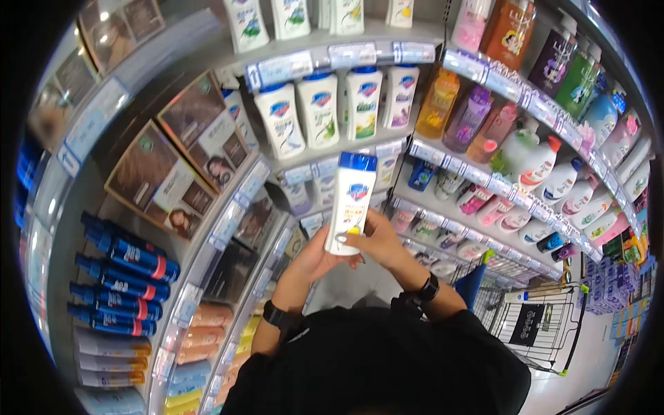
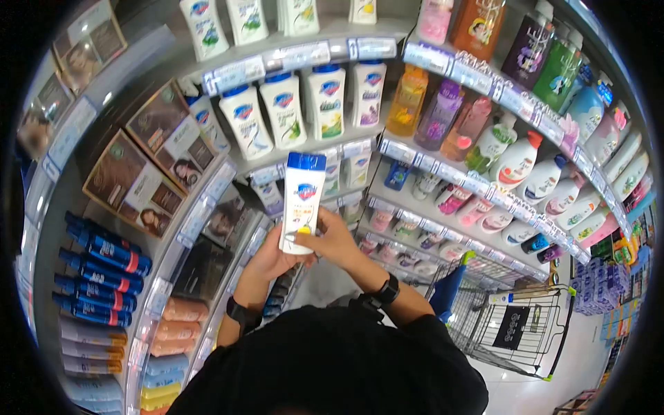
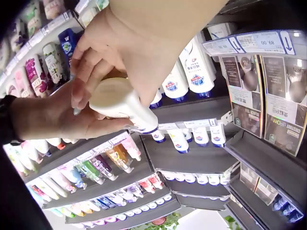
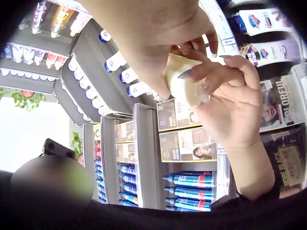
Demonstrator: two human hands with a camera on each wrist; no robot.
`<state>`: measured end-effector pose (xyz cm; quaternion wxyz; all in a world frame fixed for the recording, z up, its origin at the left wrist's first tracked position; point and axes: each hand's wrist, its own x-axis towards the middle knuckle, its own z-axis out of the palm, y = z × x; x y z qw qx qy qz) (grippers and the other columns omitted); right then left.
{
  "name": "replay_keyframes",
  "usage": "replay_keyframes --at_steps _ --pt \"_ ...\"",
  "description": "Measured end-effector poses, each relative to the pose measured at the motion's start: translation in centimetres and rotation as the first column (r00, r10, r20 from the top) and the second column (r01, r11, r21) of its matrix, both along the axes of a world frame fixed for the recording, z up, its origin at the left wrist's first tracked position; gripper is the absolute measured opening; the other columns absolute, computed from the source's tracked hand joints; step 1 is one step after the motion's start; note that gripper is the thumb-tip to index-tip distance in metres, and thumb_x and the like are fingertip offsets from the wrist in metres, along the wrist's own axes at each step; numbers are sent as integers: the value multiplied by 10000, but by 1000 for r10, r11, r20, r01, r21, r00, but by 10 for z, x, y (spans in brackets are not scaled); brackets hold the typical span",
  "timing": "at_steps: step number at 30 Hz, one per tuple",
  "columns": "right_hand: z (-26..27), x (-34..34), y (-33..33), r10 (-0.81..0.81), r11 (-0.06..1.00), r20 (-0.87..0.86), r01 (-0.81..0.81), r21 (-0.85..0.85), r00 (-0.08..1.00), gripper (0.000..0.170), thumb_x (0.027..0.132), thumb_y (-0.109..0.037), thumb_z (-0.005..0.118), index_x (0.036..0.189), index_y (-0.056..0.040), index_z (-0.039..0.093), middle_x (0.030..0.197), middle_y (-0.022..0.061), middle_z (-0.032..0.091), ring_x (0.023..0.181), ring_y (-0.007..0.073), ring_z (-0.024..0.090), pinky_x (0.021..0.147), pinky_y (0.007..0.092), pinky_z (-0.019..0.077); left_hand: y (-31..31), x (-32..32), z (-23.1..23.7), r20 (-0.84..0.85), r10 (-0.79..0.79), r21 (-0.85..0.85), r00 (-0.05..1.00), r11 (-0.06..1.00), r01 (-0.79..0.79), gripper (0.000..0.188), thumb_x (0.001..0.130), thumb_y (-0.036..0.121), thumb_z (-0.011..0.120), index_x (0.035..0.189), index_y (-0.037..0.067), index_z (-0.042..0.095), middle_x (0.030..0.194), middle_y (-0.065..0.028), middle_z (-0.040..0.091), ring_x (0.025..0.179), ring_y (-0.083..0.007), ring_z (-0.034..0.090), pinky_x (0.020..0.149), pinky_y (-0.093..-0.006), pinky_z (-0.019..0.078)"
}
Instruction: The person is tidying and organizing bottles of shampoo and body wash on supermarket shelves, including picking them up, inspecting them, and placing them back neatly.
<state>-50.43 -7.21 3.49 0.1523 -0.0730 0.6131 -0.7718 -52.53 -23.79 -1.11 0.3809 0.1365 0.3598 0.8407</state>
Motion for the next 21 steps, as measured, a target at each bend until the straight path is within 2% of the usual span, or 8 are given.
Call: replay_keyframes --at_steps 2,9,12,14,16,18,20,21 --pt "-9 -13 6 -100 994 -225 108 24 969 441 727 -72 715 1112 4 514 987 86 613 919 153 581 769 300 484 9 -11 3 -13 35 -3 999 999 -35 485 979 358 190 1229 20 431 1036 -154 593 830 -290 620 662 -380 512" --pt "13 -31 47 -113 923 -384 239 300 916 487 674 -146 757 1083 5 543 993 105 633 890 174 613 795 330 476 41 -38 7 -154 102 -74 983 991 -115 398 978 252 312 1232 -37 419 1082 -151 576 920 -254 603 788 -381 505" --pt "33 -51 68 -111 807 -779 513 292 617 466 681 -126 741 1081 6 543 1004 106 633 888 194 615 795 332 475 68 -51 36 -397 287 -169 872 911 -376 409 974 252 333 1268 -26 396 1188 -135 525 1060 -232 542 877 -357 462" --pt "52 -69 90 -28 686 -930 684 249 366 444 692 -97 721 1085 7 542 1027 126 619 921 218 605 807 341 468 87 -77 61 -479 330 -31 813 920 -392 416 966 245 363 1307 7 374 1297 -114 436 1158 -213 469 959 -327 395" --pt "77 -95 102 -222 811 -928 585 -5 301 419 712 -105 707 1083 3 545 1018 137 615 925 230 603 805 343 465 110 -77 126 -593 362 97 719 919 -383 446 949 247 401 1336 31 348 1346 -129 376 1220 -230 402 1012 -346 330" --pt "109 -112 111 -344 779 -915 608 -153 211 403 733 -115 689 1087 2 536 983 132 622 910 240 608 797 342 466 134 -97 159 -857 364 134 365 841 -524 473 935 239 421 1347 31 322 1336 -167 367 1242 -261 365 1037 -367 280" --pt "144 -141 142 -129 673 -953 730 117 272 376 762 -118 662 1086 5 516 945 124 629 895 228 609 783 329 468 148 -104 199 -941 337 241 22 714 -657 500 914 252 451 1326 0 323 1294 -203 385 1242 -314 343 1037 -390 262" --pt "162 -150 146 -146 685 -965 726 60 217 370 767 -114 653 1086 5 507 932 130 630 886 224 611 777 327 469 154 -118 211 -939 295 329 -175 635 -699 507 904 243 466 1320 -9 322 1273 -212 400 1220 -333 359 1024 -396 278"
